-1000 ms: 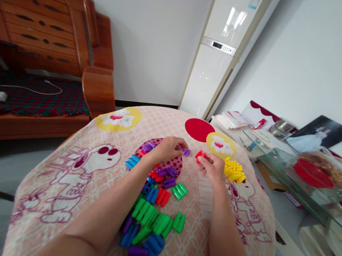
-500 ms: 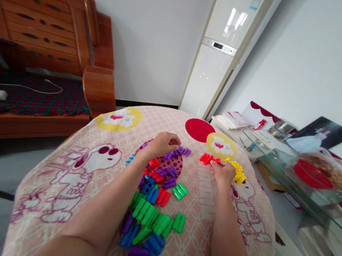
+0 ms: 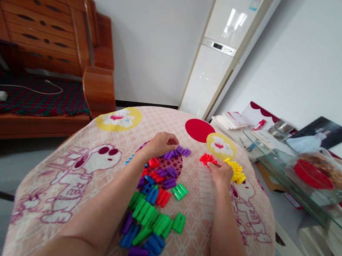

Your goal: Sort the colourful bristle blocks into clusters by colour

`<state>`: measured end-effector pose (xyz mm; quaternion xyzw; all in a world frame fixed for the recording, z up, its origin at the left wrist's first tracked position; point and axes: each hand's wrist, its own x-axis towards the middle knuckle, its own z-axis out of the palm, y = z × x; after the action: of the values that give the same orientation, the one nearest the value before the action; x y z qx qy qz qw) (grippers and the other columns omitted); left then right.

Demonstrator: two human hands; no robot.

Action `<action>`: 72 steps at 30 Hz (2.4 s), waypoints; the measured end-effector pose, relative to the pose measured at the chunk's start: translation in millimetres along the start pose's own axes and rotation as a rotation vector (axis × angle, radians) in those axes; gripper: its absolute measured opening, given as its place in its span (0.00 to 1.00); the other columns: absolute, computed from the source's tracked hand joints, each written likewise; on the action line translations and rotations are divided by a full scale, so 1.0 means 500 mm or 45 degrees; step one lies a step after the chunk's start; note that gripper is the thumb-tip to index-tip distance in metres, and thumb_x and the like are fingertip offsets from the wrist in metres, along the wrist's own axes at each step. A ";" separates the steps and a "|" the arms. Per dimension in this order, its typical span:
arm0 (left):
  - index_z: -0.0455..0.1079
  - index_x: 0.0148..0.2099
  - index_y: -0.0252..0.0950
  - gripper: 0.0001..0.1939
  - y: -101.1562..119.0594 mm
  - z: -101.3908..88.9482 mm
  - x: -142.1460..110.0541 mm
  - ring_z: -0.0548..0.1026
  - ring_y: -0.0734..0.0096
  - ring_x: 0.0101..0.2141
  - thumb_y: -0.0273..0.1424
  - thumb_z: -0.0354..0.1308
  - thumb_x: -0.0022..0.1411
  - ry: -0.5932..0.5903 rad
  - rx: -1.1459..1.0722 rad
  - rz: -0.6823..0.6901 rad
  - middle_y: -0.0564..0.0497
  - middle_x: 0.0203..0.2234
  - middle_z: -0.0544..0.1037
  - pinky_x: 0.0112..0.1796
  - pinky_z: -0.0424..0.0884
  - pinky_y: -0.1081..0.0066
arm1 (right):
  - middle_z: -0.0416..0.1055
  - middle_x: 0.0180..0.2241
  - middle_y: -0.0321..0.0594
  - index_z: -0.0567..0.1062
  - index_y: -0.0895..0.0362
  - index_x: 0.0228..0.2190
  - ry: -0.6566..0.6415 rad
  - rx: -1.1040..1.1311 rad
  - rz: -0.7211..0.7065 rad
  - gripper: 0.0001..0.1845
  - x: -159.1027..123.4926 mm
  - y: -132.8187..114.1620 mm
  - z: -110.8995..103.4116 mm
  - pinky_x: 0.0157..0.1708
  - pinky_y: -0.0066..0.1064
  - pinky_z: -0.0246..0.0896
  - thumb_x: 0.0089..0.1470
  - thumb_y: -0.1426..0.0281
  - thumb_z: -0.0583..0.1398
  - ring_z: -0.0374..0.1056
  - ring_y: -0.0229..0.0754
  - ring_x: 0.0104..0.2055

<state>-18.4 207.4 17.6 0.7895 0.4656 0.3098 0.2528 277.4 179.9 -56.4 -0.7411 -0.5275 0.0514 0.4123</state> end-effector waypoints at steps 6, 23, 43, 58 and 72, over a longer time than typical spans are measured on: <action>0.77 0.39 0.33 0.12 -0.009 -0.009 -0.003 0.78 0.68 0.34 0.33 0.58 0.55 0.012 -0.002 -0.016 0.49 0.31 0.82 0.37 0.73 0.72 | 0.76 0.21 0.42 0.80 0.58 0.27 -0.096 -0.026 -0.018 0.10 -0.001 -0.002 -0.005 0.27 0.31 0.66 0.41 0.66 0.63 0.74 0.47 0.29; 0.79 0.34 0.39 0.13 -0.100 -0.108 -0.051 0.75 0.70 0.25 0.30 0.64 0.41 -0.494 0.173 -0.371 0.54 0.21 0.79 0.26 0.67 0.76 | 0.77 0.26 0.47 0.80 0.60 0.38 0.398 -0.111 -0.165 0.20 -0.025 -0.068 -0.019 0.35 0.35 0.64 0.47 0.68 0.54 0.71 0.49 0.32; 0.77 0.43 0.32 0.18 0.030 0.030 0.000 0.77 0.69 0.35 0.21 0.59 0.48 -0.099 0.131 0.131 0.49 0.34 0.81 0.37 0.71 0.75 | 0.75 0.23 0.40 0.80 0.60 0.34 -0.462 0.581 -0.231 0.21 -0.055 -0.123 -0.007 0.22 0.28 0.61 0.49 0.56 0.61 0.68 0.40 0.22; 0.76 0.42 0.32 0.15 0.022 0.056 0.003 0.79 0.70 0.33 0.22 0.59 0.50 -0.003 0.061 0.169 0.48 0.34 0.82 0.37 0.73 0.74 | 0.75 0.22 0.39 0.79 0.59 0.29 -0.312 0.482 -0.127 0.16 -0.047 -0.108 -0.003 0.23 0.29 0.62 0.44 0.59 0.61 0.69 0.41 0.23; 0.76 0.42 0.33 0.14 -0.029 -0.009 0.002 0.80 0.68 0.34 0.25 0.59 0.51 0.074 0.053 -0.052 0.49 0.32 0.82 0.38 0.75 0.72 | 0.78 0.27 0.45 0.78 0.56 0.23 -0.130 -0.028 -0.245 0.10 -0.034 -0.069 0.005 0.36 0.33 0.65 0.46 0.65 0.58 0.74 0.47 0.33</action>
<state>-29.5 215.2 10.9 0.7756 0.4950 0.3176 0.2291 242.9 171.1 -41.1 -0.6880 -0.6169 0.0434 0.3797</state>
